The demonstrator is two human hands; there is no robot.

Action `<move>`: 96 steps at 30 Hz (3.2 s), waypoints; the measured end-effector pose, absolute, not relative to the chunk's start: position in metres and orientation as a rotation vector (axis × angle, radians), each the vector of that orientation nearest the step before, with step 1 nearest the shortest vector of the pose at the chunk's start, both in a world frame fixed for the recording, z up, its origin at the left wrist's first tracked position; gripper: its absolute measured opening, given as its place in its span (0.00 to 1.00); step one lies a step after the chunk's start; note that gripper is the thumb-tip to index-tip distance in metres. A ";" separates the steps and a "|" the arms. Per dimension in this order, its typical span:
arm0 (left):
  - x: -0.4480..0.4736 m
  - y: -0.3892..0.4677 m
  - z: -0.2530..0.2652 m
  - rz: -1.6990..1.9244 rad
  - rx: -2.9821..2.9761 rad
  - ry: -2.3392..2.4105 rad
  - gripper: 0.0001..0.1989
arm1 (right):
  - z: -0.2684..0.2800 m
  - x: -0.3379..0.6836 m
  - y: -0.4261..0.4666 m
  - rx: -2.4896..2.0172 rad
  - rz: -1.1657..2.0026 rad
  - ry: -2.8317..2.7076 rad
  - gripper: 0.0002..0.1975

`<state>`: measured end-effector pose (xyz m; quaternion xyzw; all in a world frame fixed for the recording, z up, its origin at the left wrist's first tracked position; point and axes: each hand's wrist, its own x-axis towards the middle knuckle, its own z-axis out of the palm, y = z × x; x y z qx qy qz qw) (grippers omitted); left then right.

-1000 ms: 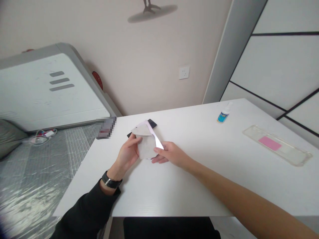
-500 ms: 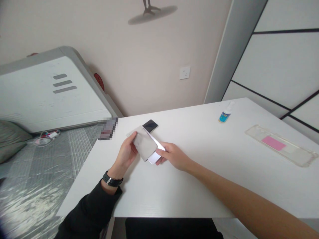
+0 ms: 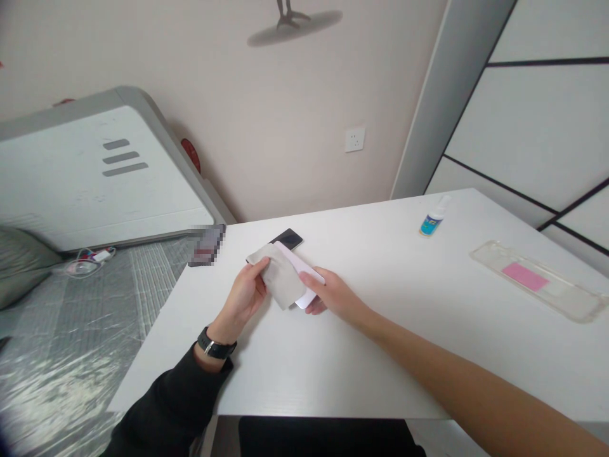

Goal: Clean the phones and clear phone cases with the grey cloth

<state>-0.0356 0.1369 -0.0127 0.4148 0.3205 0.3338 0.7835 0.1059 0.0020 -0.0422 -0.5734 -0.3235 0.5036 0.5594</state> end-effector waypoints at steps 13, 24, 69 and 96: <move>-0.043 0.147 -0.008 0.730 0.903 0.729 0.15 | -0.043 0.106 0.002 -1.243 1.240 -0.865 0.23; -0.038 0.121 -0.010 0.513 0.934 0.489 0.13 | -0.045 0.091 0.000 -1.198 1.106 -0.875 0.28; -0.041 0.133 -0.008 0.733 1.163 0.665 0.23 | -0.047 0.096 0.000 -1.220 1.204 -0.930 0.31; -0.035 0.124 -0.012 0.627 1.121 0.614 0.22 | -0.047 0.097 -0.002 -1.350 1.013 -0.984 0.30</move>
